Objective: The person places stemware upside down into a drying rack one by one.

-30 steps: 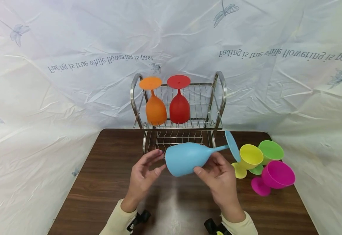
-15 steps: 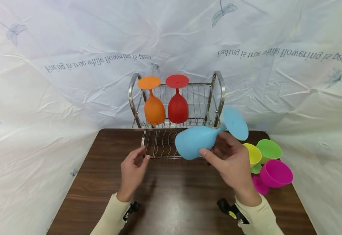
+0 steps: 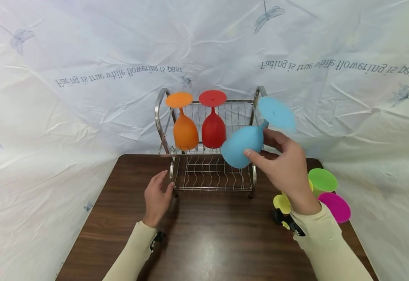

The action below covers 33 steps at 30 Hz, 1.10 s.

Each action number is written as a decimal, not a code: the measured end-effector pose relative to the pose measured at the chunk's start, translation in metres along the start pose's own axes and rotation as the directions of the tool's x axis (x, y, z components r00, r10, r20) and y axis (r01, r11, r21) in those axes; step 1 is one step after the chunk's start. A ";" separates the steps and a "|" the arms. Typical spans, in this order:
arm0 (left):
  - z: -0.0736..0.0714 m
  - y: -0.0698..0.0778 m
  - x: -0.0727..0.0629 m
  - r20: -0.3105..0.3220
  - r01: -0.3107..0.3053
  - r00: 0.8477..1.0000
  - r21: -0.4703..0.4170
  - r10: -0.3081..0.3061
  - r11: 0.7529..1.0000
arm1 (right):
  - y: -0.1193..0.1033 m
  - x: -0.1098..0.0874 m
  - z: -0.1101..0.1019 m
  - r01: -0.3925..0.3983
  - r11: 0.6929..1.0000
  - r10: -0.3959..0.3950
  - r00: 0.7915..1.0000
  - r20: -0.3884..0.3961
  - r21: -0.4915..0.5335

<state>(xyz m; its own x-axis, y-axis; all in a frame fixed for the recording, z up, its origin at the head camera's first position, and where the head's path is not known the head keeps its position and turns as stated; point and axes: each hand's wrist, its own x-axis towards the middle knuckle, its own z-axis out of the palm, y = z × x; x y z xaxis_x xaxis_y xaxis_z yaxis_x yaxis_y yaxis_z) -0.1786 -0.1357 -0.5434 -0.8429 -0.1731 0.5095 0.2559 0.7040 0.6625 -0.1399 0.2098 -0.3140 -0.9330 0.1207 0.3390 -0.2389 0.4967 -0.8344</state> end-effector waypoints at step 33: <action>0.020 -0.012 0.009 0.046 0.052 0.998 -0.035 -0.050 0.998 | 0.015 0.079 0.055 0.056 0.915 -0.098 0.992 -0.085 -0.401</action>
<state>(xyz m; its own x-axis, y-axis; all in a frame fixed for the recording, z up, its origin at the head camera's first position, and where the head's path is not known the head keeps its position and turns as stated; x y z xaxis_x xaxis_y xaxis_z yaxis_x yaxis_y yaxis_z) -0.1985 -0.1318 -0.5575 -0.8757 -0.1762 0.4496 0.2281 0.6696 0.7068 -0.2318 0.1794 -0.3240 -0.8790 0.1441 0.4545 -0.1627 0.8054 -0.5700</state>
